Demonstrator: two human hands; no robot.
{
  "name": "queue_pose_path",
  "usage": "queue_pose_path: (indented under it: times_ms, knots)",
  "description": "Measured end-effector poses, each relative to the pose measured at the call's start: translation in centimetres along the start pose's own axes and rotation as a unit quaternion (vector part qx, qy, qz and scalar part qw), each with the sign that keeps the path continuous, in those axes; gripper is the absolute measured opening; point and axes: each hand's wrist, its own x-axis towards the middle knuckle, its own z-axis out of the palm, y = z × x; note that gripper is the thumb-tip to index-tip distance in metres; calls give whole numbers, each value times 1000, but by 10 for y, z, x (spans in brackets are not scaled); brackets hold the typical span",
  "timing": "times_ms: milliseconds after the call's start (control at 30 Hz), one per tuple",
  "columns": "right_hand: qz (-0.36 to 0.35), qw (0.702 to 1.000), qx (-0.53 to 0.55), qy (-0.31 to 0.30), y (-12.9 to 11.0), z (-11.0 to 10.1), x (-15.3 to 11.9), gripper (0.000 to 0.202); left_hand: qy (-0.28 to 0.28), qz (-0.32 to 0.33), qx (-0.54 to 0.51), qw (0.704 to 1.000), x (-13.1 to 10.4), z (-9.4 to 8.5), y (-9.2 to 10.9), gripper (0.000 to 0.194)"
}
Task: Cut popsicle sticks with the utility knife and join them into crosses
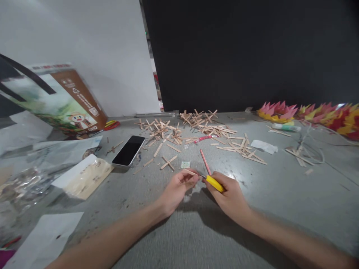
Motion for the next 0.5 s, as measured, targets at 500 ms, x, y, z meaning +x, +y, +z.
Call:
queue_pose_path:
  times_ms: [500]
  knots:
    - [59, 995, 79, 5, 9, -2, 8, 27, -106, -139, -172, 969, 6, -10, 9, 46]
